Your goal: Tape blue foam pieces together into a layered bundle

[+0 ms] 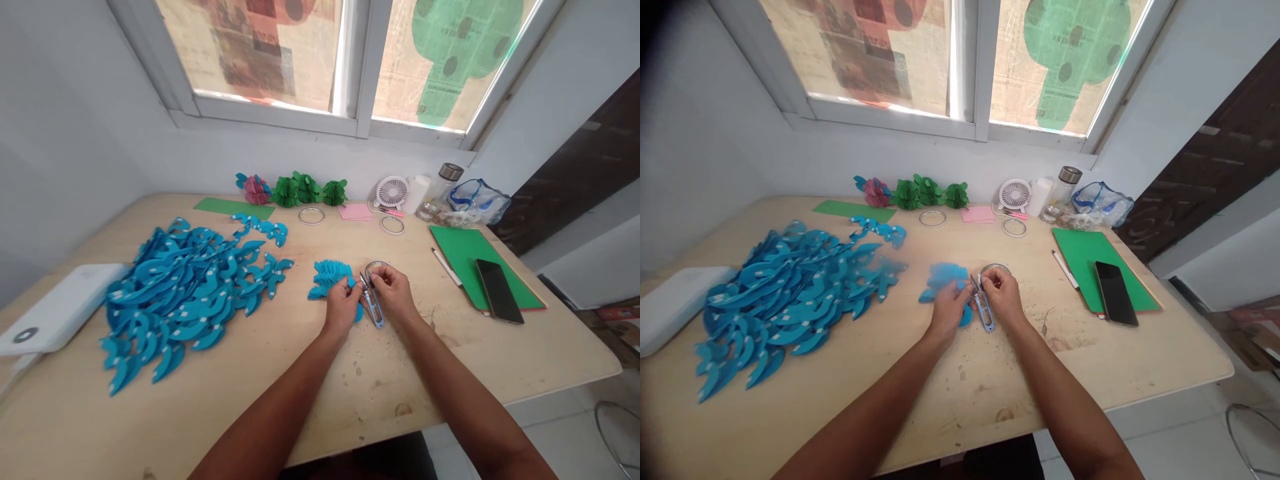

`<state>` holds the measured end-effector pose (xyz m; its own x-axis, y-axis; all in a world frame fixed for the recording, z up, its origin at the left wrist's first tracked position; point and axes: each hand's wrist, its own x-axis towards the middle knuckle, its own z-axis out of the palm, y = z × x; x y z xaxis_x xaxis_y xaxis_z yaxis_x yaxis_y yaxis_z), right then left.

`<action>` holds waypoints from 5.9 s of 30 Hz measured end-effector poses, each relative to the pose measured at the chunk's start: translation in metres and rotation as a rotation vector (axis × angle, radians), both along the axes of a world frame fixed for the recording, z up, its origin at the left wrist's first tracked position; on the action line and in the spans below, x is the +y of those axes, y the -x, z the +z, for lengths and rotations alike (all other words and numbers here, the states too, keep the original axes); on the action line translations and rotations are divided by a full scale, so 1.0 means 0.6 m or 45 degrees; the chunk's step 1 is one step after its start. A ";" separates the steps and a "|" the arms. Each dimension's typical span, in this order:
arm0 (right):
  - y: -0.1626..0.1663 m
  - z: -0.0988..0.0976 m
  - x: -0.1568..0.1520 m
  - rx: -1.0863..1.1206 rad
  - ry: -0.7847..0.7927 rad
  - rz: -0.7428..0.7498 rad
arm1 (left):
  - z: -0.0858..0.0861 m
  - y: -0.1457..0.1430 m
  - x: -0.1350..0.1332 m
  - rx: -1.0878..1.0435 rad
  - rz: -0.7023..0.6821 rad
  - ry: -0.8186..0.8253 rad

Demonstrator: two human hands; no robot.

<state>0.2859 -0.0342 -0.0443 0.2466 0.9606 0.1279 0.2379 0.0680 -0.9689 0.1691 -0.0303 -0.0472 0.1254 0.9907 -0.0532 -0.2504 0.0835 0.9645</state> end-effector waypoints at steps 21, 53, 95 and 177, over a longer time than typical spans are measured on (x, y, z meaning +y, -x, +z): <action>0.000 0.002 0.000 -0.190 -0.051 -0.014 | -0.003 -0.001 0.001 -0.019 -0.002 0.015; -0.014 0.025 0.000 0.298 0.030 0.225 | 0.003 -0.001 -0.001 -0.020 -0.019 0.016; -0.018 0.030 0.001 0.204 -0.048 0.232 | -0.002 0.003 -0.007 -0.007 -0.152 0.023; 0.017 0.022 -0.020 -0.907 -0.340 0.054 | 0.010 0.005 -0.006 0.154 0.265 -0.114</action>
<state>0.2759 -0.0460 -0.0309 -0.0186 0.8814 0.4720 0.7914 0.3015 -0.5318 0.1662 -0.0341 -0.0414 -0.0836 0.9959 0.0334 -0.1353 -0.0445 0.9898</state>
